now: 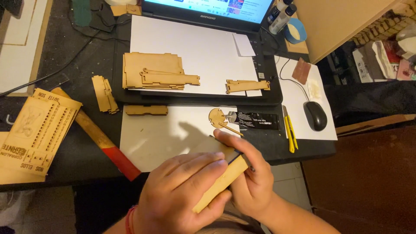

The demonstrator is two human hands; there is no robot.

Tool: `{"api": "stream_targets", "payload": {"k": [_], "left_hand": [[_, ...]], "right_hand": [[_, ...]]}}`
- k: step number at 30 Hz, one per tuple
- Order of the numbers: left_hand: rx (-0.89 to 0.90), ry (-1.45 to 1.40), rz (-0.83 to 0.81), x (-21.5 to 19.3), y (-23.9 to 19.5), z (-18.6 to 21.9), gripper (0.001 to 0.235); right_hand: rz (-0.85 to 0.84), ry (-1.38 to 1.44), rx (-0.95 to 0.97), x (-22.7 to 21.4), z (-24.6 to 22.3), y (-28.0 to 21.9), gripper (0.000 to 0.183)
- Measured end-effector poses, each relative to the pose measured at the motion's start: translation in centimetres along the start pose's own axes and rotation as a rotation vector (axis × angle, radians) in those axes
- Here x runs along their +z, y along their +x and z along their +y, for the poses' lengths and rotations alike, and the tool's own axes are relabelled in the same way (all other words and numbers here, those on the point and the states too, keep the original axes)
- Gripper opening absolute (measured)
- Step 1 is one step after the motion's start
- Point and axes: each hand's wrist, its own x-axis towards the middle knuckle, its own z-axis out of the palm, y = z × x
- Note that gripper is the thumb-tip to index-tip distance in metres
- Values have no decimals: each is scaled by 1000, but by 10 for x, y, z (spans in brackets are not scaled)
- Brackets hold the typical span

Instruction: The person assembles a wooden model kit by hand. They apply glue to pre-cut wooden pieces using a small brush, then fit the pieces together to form a box-like structure. The person uses a utility knife to trim or adjust parts and repeatedly checks the fit of the components.

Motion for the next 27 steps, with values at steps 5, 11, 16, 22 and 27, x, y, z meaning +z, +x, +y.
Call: {"api": "stream_targets", "payload": {"k": [5,11,16,22,27], "left_hand": [[-58,-95,66,7,-10,2,41],[16,-159,132,14,-14,3,36],[50,-175,84,14,-17,3,41],[26,-104,91,13,-12,7,39],[-9,-67,95,9,0,11,29]], "right_hand": [[-77,-133,-2,-7,-12,3,28],[-18,-85,14,-1,-16,-4,27],[-12,-108,25,-2,-16,-9,29],[104,21,-5,12,-7,-17,45],[84,-43,33,15,-11,-5,46]]}}
